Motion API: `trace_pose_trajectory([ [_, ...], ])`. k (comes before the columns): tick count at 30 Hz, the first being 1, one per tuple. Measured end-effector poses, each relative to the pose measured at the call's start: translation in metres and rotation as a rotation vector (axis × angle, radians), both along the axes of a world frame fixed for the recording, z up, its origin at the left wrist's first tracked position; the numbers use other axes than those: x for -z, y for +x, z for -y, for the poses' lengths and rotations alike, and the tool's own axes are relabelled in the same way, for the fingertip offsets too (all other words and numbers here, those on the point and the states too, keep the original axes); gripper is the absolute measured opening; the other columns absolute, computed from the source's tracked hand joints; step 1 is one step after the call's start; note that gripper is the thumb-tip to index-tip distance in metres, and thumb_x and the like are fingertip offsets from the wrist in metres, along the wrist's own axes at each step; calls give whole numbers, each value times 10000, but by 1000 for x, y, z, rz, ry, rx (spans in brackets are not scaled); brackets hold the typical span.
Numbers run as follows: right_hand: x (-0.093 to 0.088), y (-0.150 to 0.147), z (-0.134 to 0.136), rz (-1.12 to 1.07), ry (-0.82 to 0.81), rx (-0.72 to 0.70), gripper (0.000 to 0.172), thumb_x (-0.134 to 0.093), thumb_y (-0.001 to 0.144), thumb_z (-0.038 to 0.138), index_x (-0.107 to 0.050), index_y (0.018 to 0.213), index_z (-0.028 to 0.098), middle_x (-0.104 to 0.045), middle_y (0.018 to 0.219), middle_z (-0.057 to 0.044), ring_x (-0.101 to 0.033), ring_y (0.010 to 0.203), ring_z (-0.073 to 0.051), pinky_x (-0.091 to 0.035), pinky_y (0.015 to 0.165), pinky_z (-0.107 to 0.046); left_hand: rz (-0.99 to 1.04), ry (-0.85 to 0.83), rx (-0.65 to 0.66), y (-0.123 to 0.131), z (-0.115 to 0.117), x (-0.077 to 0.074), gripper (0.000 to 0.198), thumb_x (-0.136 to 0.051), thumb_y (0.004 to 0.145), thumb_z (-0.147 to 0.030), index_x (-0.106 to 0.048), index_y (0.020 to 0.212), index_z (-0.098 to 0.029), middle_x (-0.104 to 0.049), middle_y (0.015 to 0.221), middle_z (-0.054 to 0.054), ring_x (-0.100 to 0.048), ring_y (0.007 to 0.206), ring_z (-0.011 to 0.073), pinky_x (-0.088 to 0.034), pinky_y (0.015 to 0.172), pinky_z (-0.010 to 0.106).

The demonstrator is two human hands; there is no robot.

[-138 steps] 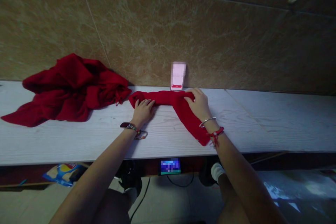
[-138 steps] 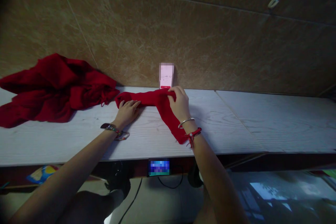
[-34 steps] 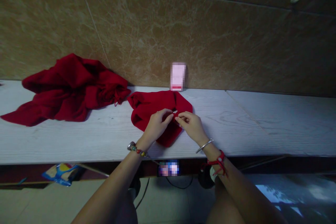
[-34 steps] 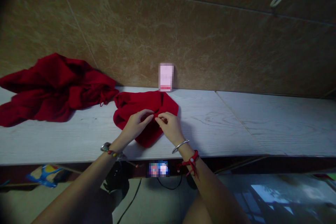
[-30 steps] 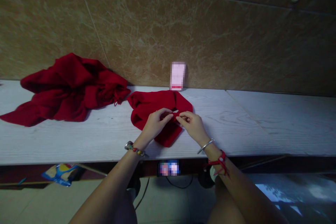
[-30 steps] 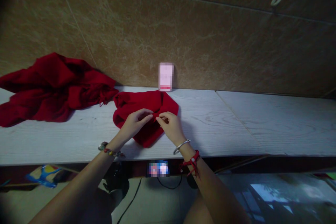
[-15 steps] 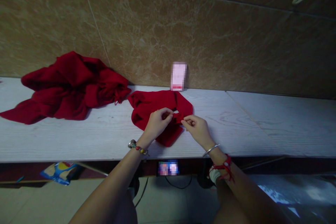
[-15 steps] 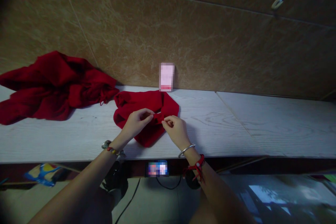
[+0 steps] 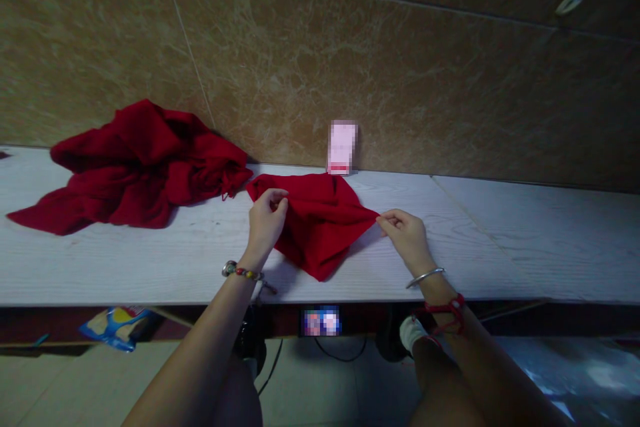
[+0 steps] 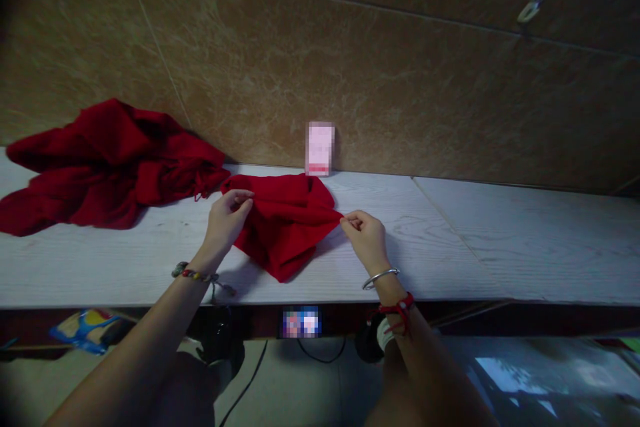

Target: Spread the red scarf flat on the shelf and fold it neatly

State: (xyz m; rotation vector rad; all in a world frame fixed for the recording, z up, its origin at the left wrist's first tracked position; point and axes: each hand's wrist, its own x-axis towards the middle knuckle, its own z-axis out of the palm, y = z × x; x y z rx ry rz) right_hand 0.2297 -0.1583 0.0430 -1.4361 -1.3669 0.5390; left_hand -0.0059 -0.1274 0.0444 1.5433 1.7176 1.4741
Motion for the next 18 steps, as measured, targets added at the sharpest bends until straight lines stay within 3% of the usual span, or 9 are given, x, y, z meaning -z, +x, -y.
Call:
trace_pose_trajectory([
  [4, 1, -8, 2, -58, -27, -112, 194, -574, 576, 402, -558, 557, 209, -464, 411, 44, -465, 418, -126, -365, 443, -263, -198, 22, 27, 4, 5, 3, 251, -462, 741, -90, -644, 900, -160, -588, 760, 27, -570, 766, 178, -440, 764, 301],
  [8, 5, -22, 6, -61, -3, -188, 193, -594, 607, 398, -572, 596, 206, -473, 438, 41, -476, 434, -127, -377, 445, -263, -394, 149, 32, 20, 17, 3, 273, -450, 780, -100, -629, 980, -154, -559, 984, 103, -545, 917, 222, -437, 818, 348],
  [11, 7, -28, 8, -10, 66, -220, 170, -593, 649, 369, -599, 616, 202, -521, 501, 18, -490, 493, -129, -388, 476, -263, -425, 217, 247, 35, 25, 2, 197, -478, 824, -163, -615, 964, -178, -580, 972, 78, -551, 911, 201, -445, 825, 328],
  [14, 8, -31, 8, 40, 112, -262, 149, -575, 684, 322, -650, 663, 195, -566, 587, -4, -503, 529, -127, -407, 505, -266, -377, 158, 479, 46, 29, 4, 119, -518, 829, -174, -608, 906, -180, -618, 865, 38, -576, 824, 167, -455, 790, 291],
  [18, 12, -29, 5, 95, 103, -317, 205, -524, 734, 260, -713, 781, 194, -570, 652, -7, -498, 511, -110, -409, 513, -264, -261, 46, 510, 53, 28, 10, 105, -558, 802, -131, -612, 889, -154, -651, 825, 38, -599, 771, 157, -458, 744, 267],
])
